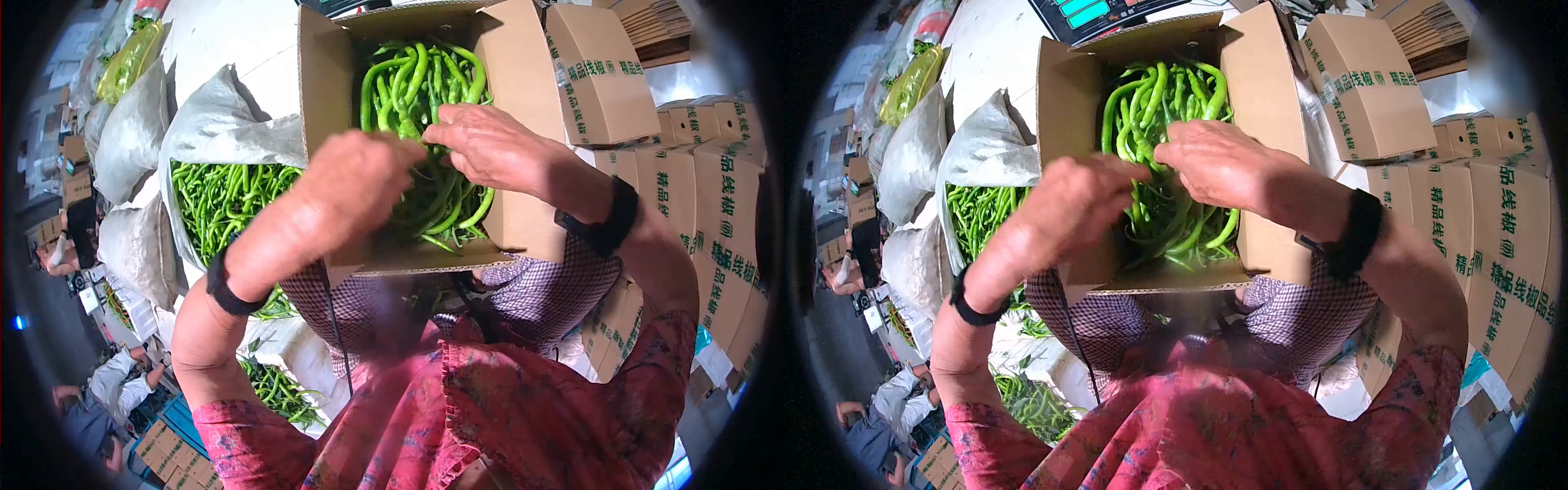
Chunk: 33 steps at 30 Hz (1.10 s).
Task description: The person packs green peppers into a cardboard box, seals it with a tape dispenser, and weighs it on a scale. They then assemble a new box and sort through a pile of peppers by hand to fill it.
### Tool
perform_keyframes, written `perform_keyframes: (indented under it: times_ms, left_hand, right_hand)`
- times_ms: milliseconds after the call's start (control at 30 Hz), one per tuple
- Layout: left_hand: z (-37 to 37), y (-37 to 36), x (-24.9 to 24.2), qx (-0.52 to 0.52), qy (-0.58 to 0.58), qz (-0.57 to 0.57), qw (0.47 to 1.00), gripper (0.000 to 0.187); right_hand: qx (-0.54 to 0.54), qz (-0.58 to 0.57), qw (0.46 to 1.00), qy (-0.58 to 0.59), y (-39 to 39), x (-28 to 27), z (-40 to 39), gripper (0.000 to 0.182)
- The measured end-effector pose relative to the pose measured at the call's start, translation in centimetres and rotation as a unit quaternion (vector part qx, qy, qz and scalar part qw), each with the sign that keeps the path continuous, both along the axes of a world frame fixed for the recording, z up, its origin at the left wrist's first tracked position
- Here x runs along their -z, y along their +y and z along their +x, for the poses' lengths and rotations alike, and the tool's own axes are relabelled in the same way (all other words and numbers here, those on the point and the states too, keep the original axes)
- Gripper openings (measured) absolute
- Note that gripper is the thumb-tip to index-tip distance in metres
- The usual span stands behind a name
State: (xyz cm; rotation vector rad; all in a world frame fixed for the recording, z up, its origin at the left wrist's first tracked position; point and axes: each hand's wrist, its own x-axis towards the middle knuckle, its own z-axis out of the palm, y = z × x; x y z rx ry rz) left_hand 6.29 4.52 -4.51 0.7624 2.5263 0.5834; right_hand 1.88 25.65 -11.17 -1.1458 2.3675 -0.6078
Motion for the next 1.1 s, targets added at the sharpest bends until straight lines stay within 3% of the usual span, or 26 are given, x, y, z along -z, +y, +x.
perform_keyframes:
  times_ms: [67, 100, 200, 333, 400, 433, 467, 567, 600, 667, 733, 800, 867, 900, 933, 1000, 1067, 1100]
  left_hand:
    - [-1.4, -1.1, 0.8, -0.054, 0.052, 0.020, 0.997, 0.029]
    - [-2.3, -1.6, 1.6, -0.061, 0.092, 0.058, 0.992, 0.031]
    - [-3.6, -1.6, 2.5, -0.147, 0.028, 0.077, 0.986, 0.034]
    - [-3.4, -1.9, 3.2, -0.107, 0.022, 0.020, 0.994, 0.033]
    - [-3.1, -2.4, 3.7, -0.128, 0.063, 0.058, 0.988, 0.031]
    - [-3.1, -2.2, 3.5, -0.129, 0.062, 0.058, 0.988, 0.031]
    - [-3.0, -1.9, 3.1, -0.143, 0.037, 0.063, 0.987, 0.031]
    - [-2.8, -1.8, 2.6, -0.150, -0.001, 0.082, 0.985, 0.031]
    - [-2.8, -1.8, 2.6, -0.143, -0.017, 0.093, 0.985, 0.031]
    - [-2.9, -2.1, 2.5, -0.170, -0.025, 0.131, 0.976, 0.030]
    - [-3.9, -2.2, 1.7, -0.167, 0.133, 0.106, 0.971, 0.028]
    - [-5.5, -2.2, 0.6, -0.164, 0.164, 0.106, 0.967, 0.034]
    - [-7.6, -2.1, 0.4, -0.105, 0.342, 0.102, 0.928, 0.045]
    - [-9.4, -2.7, 0.9, -0.057, 0.364, 0.084, 0.926, 0.051]
    - [-10.4, -2.7, 1.4, -0.058, 0.367, 0.084, 0.925, 0.051]
    - [-12.0, -2.0, 2.2, -0.093, 0.334, 0.065, 0.936, 0.050]
    - [-13.3, -0.9, 2.9, -0.070, 0.328, 0.012, 0.942, 0.051]
    - [-13.9, -0.2, 3.1, -0.026, 0.194, -0.092, 0.976, 0.052]
  right_hand:
    - [-0.056, -0.034, 0.997, 0.047, 0.4, 2.4, -0.6, 0.019]
    - [-0.035, 0.065, 0.997, 0.035, -0.6, 2.2, -0.6, 0.020]
    - [-0.017, 0.044, 0.998, 0.052, -1.1, 2.8, 0.0, 0.022]
    - [-0.035, -0.002, 0.999, 0.022, -0.2, 0.5, 0.5, 0.021]
    - [-0.108, 0.054, 0.993, -0.014, -0.3, -0.9, 1.2, 0.024]
    - [-0.131, -0.101, 0.986, 0.035, 0.3, 1.1, 2.3, 0.031]
    - [-0.132, -0.101, 0.986, 0.035, 1.5, 2.6, 3.0, 0.031]
    - [-0.148, -0.182, 0.934, 0.269, 1.8, 1.2, 5.7, 0.022]
    - [-0.150, -0.182, 0.933, 0.272, 2.0, 0.5, 5.8, 0.022]
    - [-0.157, -0.162, 0.970, 0.087, 2.5, -1.1, 5.5, 0.024]
    - [-0.145, -0.202, 0.966, 0.078, 2.4, -0.3, 5.2, 0.023]
    - [-0.138, -0.245, 0.957, 0.070, 1.7, 1.6, 4.6, 0.023]
    - [-0.130, -0.226, 0.965, 0.008, 0.9, 3.8, 3.8, 0.023]
    - [-0.133, -0.204, 0.964, 0.107, 1.2, 3.3, 2.4, 0.023]
    - [-0.058, -0.115, 0.988, 0.083, 1.0, 1.0, 1.9, 0.021]
    - [-0.019, 0.025, 0.997, 0.066, 0.7, -2.1, 0.6, 0.031]
    - [0.010, 0.005, 0.998, 0.055, 1.0, -0.3, 0.5, 0.028]
    - [0.037, -0.015, 0.998, 0.039, 0.9, 0.4, 0.4, 0.024]
